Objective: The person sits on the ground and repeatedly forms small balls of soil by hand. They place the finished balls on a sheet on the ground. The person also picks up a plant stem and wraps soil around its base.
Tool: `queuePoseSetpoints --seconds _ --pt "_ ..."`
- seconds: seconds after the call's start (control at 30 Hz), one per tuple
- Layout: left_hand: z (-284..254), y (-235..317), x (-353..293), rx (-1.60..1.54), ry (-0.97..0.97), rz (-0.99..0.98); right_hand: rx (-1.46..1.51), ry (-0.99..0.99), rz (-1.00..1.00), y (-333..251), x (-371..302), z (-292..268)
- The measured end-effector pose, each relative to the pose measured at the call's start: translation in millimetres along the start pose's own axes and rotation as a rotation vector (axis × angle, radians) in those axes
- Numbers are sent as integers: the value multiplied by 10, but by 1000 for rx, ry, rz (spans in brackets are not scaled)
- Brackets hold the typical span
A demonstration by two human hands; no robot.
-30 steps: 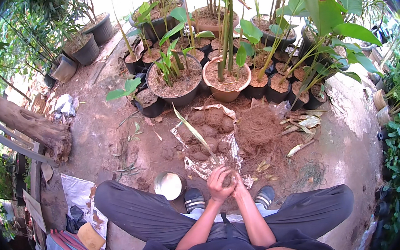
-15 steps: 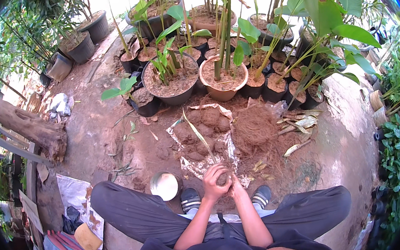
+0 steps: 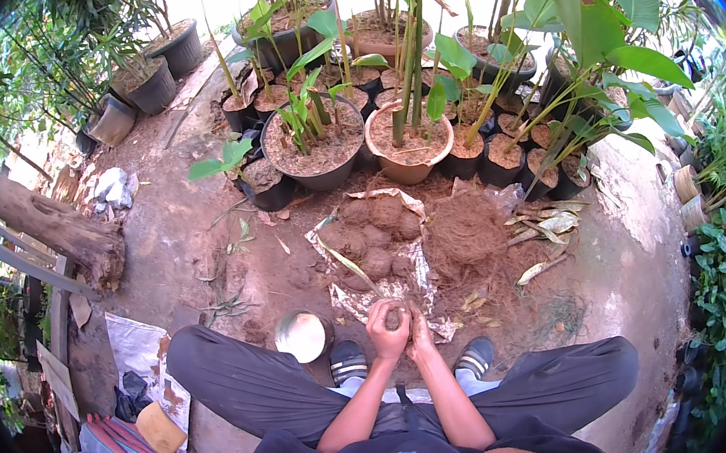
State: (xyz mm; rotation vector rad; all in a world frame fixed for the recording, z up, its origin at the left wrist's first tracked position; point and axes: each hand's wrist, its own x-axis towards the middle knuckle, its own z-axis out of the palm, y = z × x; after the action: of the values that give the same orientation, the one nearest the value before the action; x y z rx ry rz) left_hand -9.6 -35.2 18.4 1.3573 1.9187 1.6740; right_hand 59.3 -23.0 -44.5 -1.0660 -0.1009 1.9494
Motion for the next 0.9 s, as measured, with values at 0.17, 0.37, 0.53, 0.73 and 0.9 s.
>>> queuePoseSetpoints --seconds 0.17,0.37,0.53,0.73,0.9 --pt "-6 16 -28 37 -45 -76 -47 12 -26 -42 -125 133" --pt "-59 193 51 58 -226 156 26 12 -73 -99 -78 -18" --pt "-24 113 7 134 -192 202 65 -86 58 118 233 -342" --pt "-65 70 -53 201 -119 239 -20 -78 127 125 169 -288" --pt "-17 -2 -38 211 -130 98 11 15 181 39 85 -190"
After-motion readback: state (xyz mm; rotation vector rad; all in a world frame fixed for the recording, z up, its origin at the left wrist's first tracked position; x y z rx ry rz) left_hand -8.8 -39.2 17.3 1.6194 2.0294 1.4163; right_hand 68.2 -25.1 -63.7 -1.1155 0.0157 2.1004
